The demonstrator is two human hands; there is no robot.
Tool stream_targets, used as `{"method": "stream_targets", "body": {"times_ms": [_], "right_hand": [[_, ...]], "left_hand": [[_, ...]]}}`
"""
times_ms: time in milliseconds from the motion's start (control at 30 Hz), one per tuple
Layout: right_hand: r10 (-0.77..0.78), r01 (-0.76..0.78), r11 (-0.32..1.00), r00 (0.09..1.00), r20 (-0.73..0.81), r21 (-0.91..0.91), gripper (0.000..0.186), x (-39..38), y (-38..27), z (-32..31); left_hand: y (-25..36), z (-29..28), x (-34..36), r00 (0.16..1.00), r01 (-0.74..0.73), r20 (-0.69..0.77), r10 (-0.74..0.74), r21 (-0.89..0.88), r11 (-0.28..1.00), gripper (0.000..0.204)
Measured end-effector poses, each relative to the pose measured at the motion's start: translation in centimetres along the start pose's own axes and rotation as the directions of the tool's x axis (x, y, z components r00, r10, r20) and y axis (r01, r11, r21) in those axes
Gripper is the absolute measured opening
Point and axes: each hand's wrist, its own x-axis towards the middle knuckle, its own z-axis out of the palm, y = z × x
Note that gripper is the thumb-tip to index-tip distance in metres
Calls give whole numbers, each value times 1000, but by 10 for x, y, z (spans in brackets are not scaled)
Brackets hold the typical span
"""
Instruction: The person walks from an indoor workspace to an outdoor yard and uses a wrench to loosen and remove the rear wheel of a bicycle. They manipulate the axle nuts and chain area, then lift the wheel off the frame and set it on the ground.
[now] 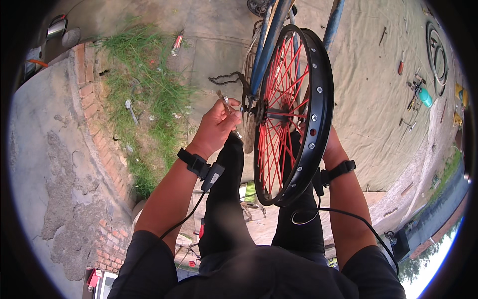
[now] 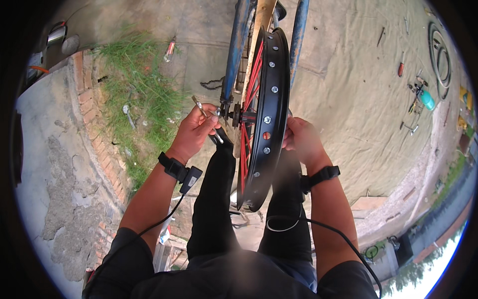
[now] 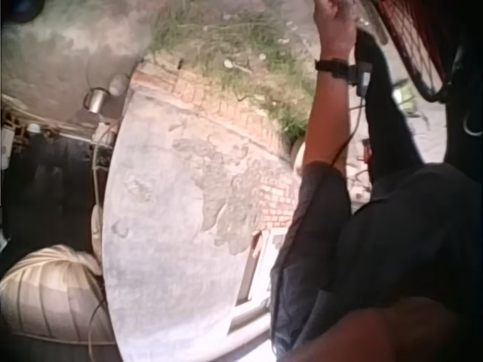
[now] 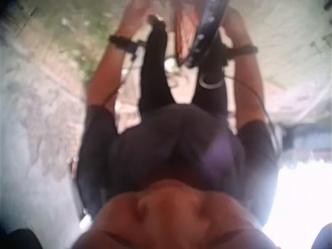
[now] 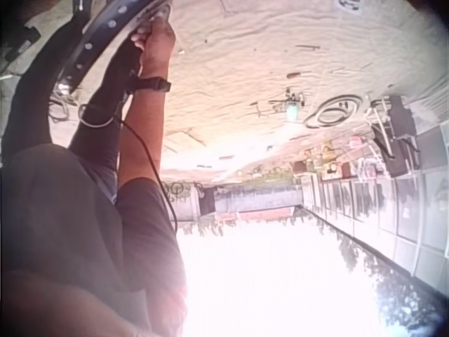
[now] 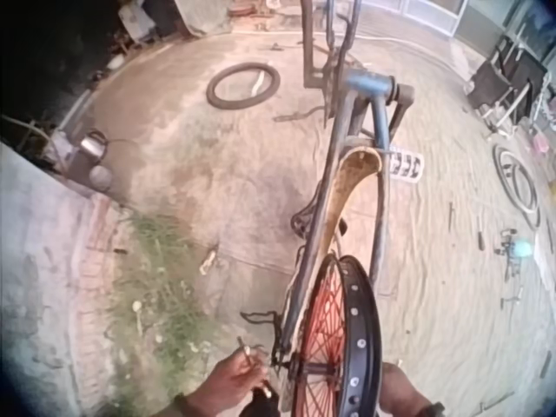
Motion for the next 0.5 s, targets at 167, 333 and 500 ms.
{"method": "stream_targets", "body": {"times_ms": [167,333,500], "right_hand": [[9,-9,1000,1000,-13,-1,28,-2,-1,2],[20,-29,994,996,-89,-103,43,-19,-19,35],[36,-47,991,996,-84,-128,42,-17,-18,31]], "left_hand": [[-6,2,4,1000,-11,20,11,-2,1000,25],[-9,-2,11,999,22,48,-19,-60,998,22],[-11,-4,12,996,64,72,-57,-91,994,19]]}}
